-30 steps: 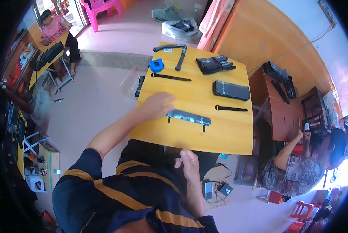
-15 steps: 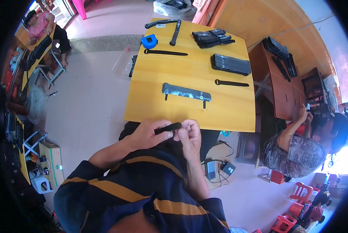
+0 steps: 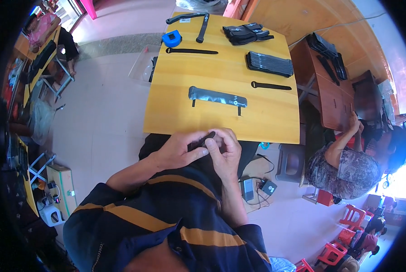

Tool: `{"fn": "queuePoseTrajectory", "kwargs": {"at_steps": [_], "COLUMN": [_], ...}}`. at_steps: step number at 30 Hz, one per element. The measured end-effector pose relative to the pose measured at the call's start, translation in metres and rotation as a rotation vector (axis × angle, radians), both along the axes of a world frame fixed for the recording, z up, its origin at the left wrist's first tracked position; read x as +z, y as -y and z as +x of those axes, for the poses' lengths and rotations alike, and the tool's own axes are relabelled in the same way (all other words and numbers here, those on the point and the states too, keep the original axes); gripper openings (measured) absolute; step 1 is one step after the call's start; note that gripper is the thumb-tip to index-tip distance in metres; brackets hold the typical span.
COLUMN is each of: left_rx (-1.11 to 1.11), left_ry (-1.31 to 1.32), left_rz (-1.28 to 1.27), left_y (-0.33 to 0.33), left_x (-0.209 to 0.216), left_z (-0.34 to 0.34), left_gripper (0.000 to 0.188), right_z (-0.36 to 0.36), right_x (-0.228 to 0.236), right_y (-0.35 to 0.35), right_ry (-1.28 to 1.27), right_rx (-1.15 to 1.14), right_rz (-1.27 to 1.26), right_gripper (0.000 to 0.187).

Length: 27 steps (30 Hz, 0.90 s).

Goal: Assembling and organizing black velcro straps by attaching buckles and aligning them on a table.

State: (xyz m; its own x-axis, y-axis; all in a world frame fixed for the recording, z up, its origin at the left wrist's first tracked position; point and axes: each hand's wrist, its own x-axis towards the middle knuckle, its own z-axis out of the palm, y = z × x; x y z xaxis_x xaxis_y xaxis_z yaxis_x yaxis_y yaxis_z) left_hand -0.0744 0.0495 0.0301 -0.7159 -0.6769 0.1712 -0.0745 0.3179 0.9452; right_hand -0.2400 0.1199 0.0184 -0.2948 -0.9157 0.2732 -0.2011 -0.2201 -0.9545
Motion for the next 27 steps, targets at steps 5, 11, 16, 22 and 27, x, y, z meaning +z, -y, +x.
{"fn": "queuePoseTrajectory", "kwargs": {"at_steps": [5,11,16,22,27], "left_rx": [0.182,0.168,0.122,0.091,0.091], "left_ry": [-0.098,-0.027,-0.021,0.045,0.063], "left_rz": [0.052,0.041,0.075,0.196,0.199], "left_y": [0.006,0.012,0.014,0.018,0.018], "left_x": [0.01,0.011,0.003,-0.007,-0.01], "left_z": [0.013,0.015,0.018,0.023,0.024], "left_gripper": [0.019,0.005,0.003,0.004,0.004], "right_z": [0.001,-0.001,-0.002,0.0,0.003], "right_x": [0.006,0.014,0.007,0.007,0.009], "right_y": [-0.001,0.001,0.0,0.0,0.0], "right_ry": [-0.017,-0.325,-0.259,-0.237,-0.249], "right_rx": [-0.011,0.088,0.165,0.216,0.219], "right_rz": [0.11,0.106,0.162,0.171,0.191], "right_gripper": [0.023,0.027,0.026,0.024,0.022]}}
